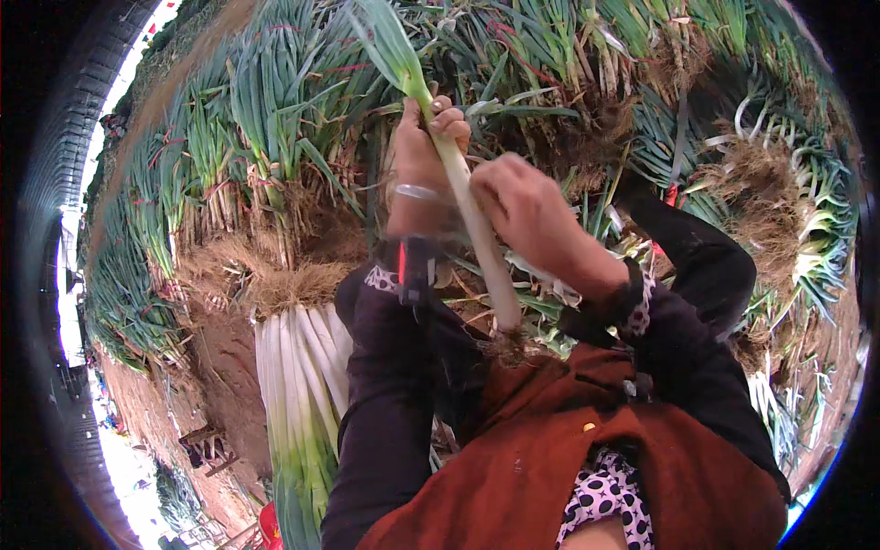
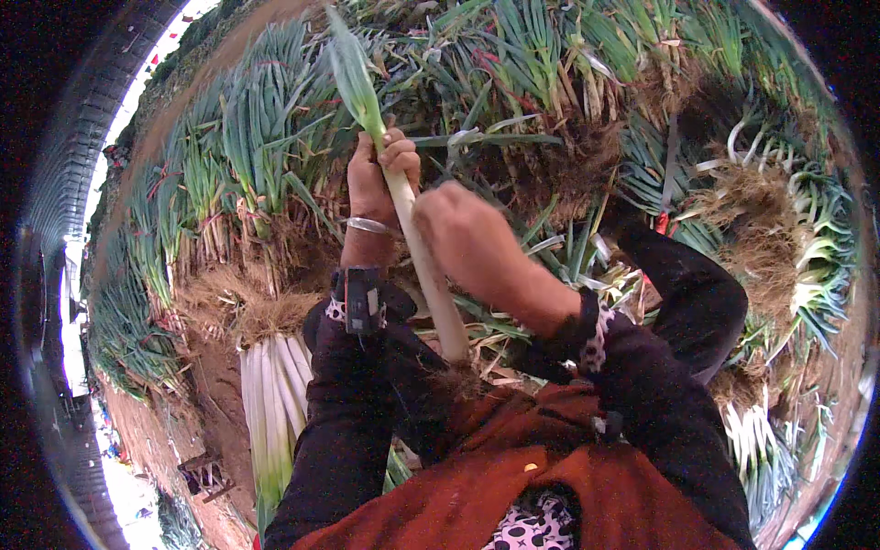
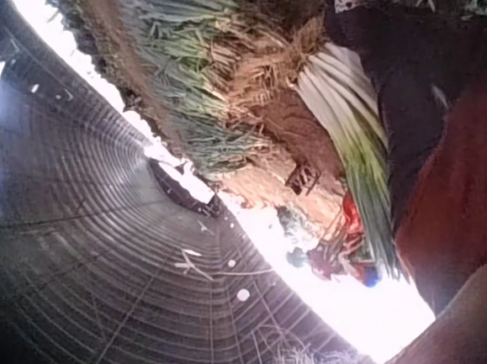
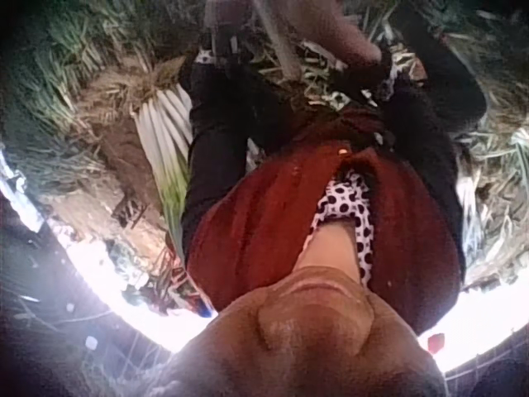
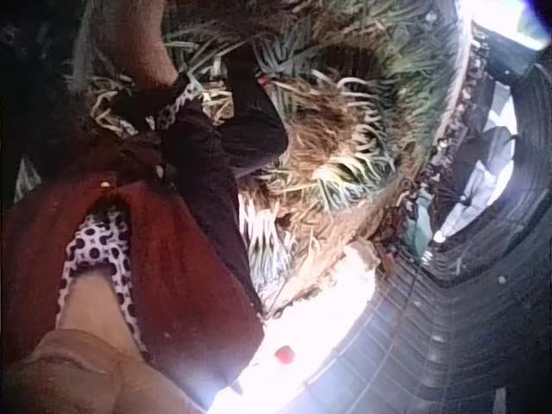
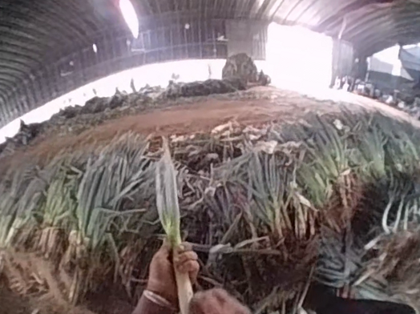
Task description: The person bundles green onions with red ties by hand, then peels the outer layers from individual green onions one at a time and places them onto a pile.
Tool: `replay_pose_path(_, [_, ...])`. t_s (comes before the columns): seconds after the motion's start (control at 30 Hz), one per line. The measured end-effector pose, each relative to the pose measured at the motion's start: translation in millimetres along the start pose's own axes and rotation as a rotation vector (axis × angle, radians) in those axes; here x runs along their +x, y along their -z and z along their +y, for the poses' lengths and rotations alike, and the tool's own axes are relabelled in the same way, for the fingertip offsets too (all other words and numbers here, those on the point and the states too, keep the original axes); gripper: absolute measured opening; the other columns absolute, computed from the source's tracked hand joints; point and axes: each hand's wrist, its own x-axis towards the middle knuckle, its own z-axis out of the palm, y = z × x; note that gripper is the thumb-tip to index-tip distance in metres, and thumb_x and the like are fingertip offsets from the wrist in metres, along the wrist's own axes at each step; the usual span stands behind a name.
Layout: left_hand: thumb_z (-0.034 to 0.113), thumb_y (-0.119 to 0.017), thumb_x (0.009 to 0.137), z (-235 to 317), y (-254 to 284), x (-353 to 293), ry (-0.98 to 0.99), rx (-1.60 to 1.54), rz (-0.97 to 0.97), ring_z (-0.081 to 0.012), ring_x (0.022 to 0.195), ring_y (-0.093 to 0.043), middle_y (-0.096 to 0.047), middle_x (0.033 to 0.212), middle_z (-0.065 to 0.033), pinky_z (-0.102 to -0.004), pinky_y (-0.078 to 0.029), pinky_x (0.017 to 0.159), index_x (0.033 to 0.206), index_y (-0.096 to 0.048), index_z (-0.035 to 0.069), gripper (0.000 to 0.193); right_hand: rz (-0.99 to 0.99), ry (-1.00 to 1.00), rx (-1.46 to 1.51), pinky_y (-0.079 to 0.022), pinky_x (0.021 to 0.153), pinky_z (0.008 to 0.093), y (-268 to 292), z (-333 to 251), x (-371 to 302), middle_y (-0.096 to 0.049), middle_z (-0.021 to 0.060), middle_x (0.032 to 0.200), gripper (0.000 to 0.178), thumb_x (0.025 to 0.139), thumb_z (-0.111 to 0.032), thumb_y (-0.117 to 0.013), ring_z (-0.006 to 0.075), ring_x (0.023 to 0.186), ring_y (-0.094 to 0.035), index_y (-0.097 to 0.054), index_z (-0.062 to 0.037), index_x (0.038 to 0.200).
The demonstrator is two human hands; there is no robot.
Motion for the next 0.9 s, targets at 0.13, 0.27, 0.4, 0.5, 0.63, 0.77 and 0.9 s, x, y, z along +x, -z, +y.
replay_pose_path(0.13, [0.036, -0.040, 0.094, -22, -9, -6, -0.210, 0.422, 0.328, -0.0094, 0.055, -0.039, -0.040, 0.070, -0.0009, -0.0234, -0.036, 0.050, 0.088, -0.043, 0.006, 0.030, 0.060, -0.388, 0.136, -0.046, 0.073, 0.0364, 14, 25, 0, -0.058, 0.0188, 0.086, 0.017, 0.087, -0.008, -0.044, 0.0327, 0.080, -0.058, -0.051, 0.0008, 0.099])
replay_pose_path(0.27, [0.020, -0.046, 0.091, -35, -1, -5, -0.353, 0.808, 0.447, -0.0100, 0.054, -0.043, -0.044, 0.071, -0.0018, -0.0256, -0.042, 0.051, 0.095, -0.042, 0.007, 0.014, -0.298, -0.673, 0.553, -0.041, 0.080, 0.0290, -12, -2, -50, -0.051, 0.0117, 0.103, 0.053, 0.087, -0.024, -0.050, 0.0170, 0.090, -0.049, -0.030, 0.0029, 0.128])
replay_pose_path(0.4, [0.009, -0.057, 0.084, -70, 8, -2, -0.341, 1.156, 0.346, -0.0116, 0.058, -0.052, -0.051, 0.073, -0.0031, -0.0246, -0.045, 0.052, 0.106, -0.042, 0.005, 0.028, -0.106, -0.589, 0.339, -0.044, 0.076, 0.0319, -13, 16, -73, -0.051, 0.0125, 0.095, 0.056, 0.083, -0.026, -0.055, 0.0179, 0.084, -0.050, -0.032, 0.0028, 0.126])
replay_pose_path(0.5, [0.018, -0.056, 0.086, -88, 18, -10, 0.123, 1.368, 0.211, -0.0128, 0.071, -0.056, -0.057, 0.085, -0.0060, -0.0269, -0.047, 0.066, 0.110, -0.049, 0.004, 0.029, -0.108, -0.753, 0.440, -0.045, 0.058, 0.0315, 16, 29, -80, -0.053, 0.0084, 0.081, 0.044, 0.082, -0.025, -0.056, 0.0140, 0.067, -0.050, -0.042, 0.0024, 0.113])
replay_pose_path(0.63, [0.020, -0.047, 0.090, -90, 11, -37, 0.411, 1.611, -0.158, -0.0193, 0.098, -0.054, -0.052, 0.121, -0.0107, -0.0273, -0.044, 0.080, 0.126, -0.043, 0.004, 0.040, 0.082, -0.797, 0.958, -0.040, 0.042, 0.0229, 75, 18, -101, -0.046, -0.0019, 0.066, 0.034, 0.086, -0.030, -0.055, 0.0071, 0.050, -0.046, -0.045, -0.0023, 0.104])
replay_pose_path(0.77, [0.022, -0.053, 0.088, -61, 56, -33, 0.499, 1.221, 0.199, -0.0168, 0.081, -0.057, -0.058, 0.107, -0.0095, -0.0269, -0.046, 0.063, 0.119, -0.048, 0.005, 0.036, 0.433, -0.863, 0.868, -0.041, 0.041, 0.0232, 158, -9, -156, -0.049, -0.0019, 0.067, 0.031, 0.086, -0.030, -0.056, 0.0062, 0.048, -0.047, -0.046, -0.0041, 0.101])
replay_pose_path(0.9, [0.026, -0.056, 0.087, -58, 85, -21, 0.403, 1.254, 0.475, -0.0156, 0.066, -0.056, -0.060, 0.090, -0.0063, -0.0279, -0.046, 0.053, 0.110, -0.052, 0.007, 0.030, 1.060, -0.777, 0.611, -0.045, 0.042, 0.0238, 236, -9, -245, -0.053, 0.0001, 0.072, 0.024, 0.087, -0.023, -0.055, 0.0088, 0.050, -0.051, -0.048, -0.0046, 0.101])
